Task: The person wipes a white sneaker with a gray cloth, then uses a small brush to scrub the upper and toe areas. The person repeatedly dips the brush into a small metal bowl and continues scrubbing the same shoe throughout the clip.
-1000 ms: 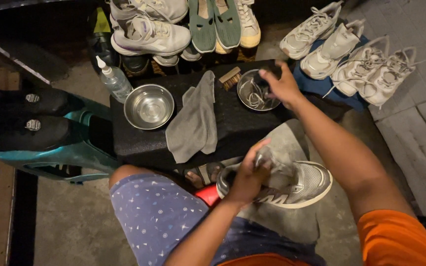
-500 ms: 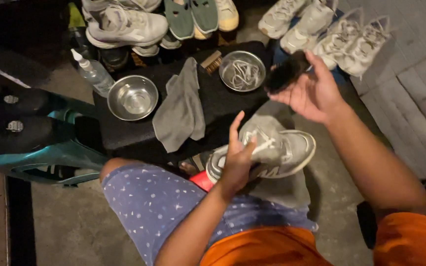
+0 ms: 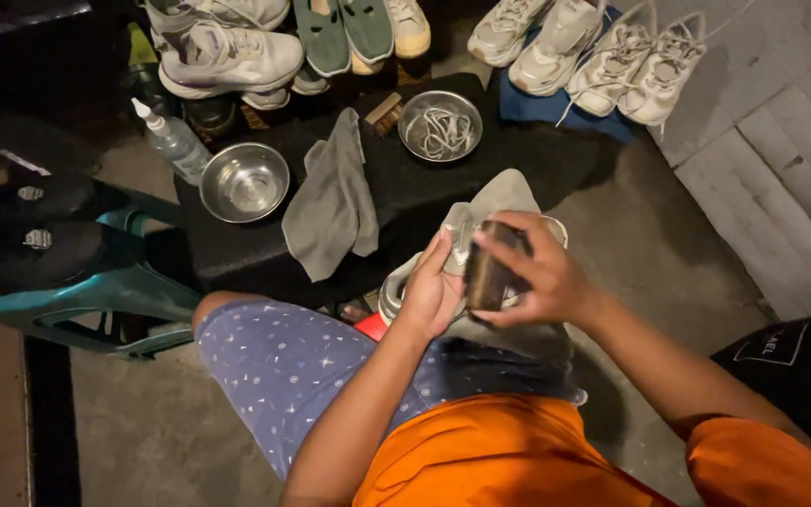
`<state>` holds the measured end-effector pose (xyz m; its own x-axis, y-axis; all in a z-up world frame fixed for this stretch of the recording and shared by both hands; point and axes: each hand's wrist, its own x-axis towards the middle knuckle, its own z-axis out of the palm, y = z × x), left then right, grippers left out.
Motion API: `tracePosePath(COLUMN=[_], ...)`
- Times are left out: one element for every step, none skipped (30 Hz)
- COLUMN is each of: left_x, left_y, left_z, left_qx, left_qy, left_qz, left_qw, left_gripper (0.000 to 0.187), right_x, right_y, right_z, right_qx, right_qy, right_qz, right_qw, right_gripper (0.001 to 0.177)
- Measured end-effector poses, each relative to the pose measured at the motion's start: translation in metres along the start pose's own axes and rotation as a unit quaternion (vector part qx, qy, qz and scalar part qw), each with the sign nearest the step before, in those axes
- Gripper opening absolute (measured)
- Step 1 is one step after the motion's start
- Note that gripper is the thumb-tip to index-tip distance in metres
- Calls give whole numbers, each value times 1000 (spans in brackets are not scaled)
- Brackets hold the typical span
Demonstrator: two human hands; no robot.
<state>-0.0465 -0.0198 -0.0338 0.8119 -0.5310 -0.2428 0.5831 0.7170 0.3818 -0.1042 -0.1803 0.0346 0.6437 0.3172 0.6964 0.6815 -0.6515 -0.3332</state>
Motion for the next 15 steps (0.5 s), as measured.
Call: tracePosePath(left_x=[2,3,4,6,7,7,5,3,1,-1,-2,-7,-6,-3,1], left_y=[0,-1,-1,-2,-2,-4,-3,0,4,4,4,1,-2,-4,-6], left_z=[-1,-2,-4,-9,-14,-20,-13,-7,-1,2,5,8,-2,-10,-18], left_qx=[1,17,34,34,43,51,50,57,64,64,38,10,9,28,48], left_qy=[0,-5,-10,-12,1,16,16,18,20,19,1,-13,-11,-8,-6], left_qz=[2,1,0,0,0,0,0,-15,-30,-29,-14,-1,-2,-7,-12], left_qw=[1000,1000,999,999,999,999,999,998,997,997,999,1000,1000,1000,999], left_gripper=[37,36,35,35,36,36,36,34,33,33,33,34,34,35,36], right_x=[5,9,12,13,14,14,10,7,4,10,16,19,8,-1,-10], right_y=[6,12,18,13,8,3,6,9,11,19,27,33,23,14,6], right_z=[2,5,8,11,15,17,17,18,20,15,9,4,14,24,34], right_qx=[1,-43,-87,-88,-97,-105,-104,-85,-65,-66,-83,-100,-99,-100,-100], right_qy=[0,17,33,34,39,44,42,16,-9,-9,39,85,83,39,-5], right_qz=[-1,-9,-17,-19,-9,2,1,-36,-72,-73,-20,36,38,2,-34], right_qw=[1000,999,995,995,994,994,994,996,995,995,996,991,991,994,994], right_gripper=[95,92,89,89,89,89,89,88,87,87,82,77,77,87,97])
